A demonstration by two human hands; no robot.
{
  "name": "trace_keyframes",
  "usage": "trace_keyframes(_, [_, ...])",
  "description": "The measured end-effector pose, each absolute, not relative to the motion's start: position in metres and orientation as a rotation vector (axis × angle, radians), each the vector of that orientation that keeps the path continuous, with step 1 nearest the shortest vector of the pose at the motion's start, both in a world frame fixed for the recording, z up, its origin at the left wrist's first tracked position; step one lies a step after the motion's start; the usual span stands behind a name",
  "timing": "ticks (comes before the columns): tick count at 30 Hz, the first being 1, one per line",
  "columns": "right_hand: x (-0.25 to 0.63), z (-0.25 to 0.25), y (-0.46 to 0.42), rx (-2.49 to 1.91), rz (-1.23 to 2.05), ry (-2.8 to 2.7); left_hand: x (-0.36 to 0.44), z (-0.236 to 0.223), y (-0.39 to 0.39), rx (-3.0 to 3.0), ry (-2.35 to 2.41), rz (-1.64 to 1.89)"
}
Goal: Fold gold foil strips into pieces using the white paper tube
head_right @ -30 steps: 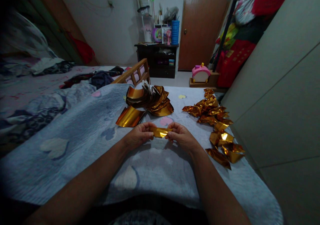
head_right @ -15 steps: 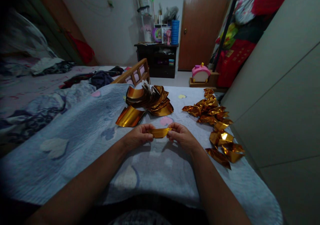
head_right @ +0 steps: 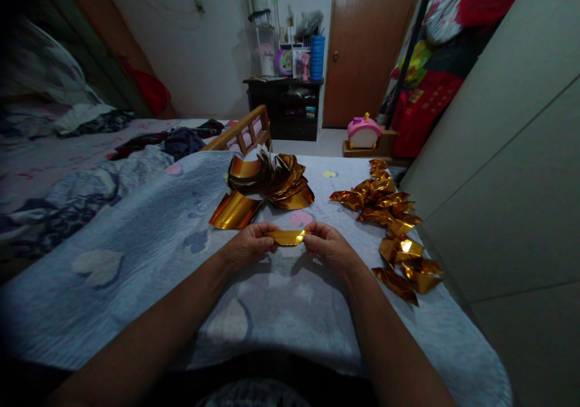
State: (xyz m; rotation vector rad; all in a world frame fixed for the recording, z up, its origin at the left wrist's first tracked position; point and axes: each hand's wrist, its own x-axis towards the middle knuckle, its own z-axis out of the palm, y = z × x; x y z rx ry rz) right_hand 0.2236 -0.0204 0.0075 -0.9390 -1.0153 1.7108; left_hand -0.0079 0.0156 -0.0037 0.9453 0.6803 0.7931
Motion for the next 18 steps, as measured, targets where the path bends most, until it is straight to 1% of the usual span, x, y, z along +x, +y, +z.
trace_keyframes(6, [0.2247, 0.0049, -0.0205, -0.927, 1.729, -1.042, -0.0091, -0.0061, 0.0152, 0.915, 0.727, 0.819])
trace_keyframes(18, [0.2246, 0.0057, -0.0212, -0.918, 1.792, -1.055, -0.0051, -0.0005, 0.0126, 0.877, 0.638, 0.824])
